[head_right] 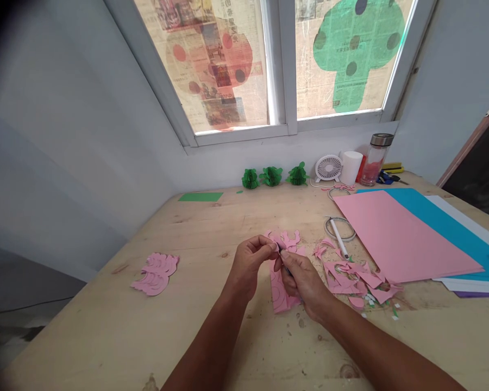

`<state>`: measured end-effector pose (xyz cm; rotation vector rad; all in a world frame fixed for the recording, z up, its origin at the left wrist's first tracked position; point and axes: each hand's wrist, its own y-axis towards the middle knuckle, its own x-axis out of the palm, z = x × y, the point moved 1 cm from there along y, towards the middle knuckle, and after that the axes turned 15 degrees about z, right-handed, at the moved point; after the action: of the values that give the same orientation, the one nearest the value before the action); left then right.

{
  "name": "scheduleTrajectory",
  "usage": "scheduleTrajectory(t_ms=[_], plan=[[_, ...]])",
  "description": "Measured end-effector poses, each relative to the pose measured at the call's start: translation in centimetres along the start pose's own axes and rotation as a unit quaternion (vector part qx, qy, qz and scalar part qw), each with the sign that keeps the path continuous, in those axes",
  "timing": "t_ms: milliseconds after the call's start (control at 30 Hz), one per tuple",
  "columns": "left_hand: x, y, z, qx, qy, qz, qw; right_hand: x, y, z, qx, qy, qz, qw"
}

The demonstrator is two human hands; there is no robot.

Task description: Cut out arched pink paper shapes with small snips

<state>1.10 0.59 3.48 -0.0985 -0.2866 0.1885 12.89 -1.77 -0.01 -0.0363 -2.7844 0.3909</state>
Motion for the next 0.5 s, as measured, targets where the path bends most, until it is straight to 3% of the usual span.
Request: scheduleTrajectory(t_ms=[200,500], plan=[[-0.10,0.27,-0.26,0.003,0.008,0.022,1.000,-0.10,0.10,0.13,0.001,0.000,-0.006,1.000],[0.20,0.20,-0.20,-0.007,-0.003,0.002,1.000,-0.09,0.14,0.13,-0.007,0.000,-0.008,1.000]])
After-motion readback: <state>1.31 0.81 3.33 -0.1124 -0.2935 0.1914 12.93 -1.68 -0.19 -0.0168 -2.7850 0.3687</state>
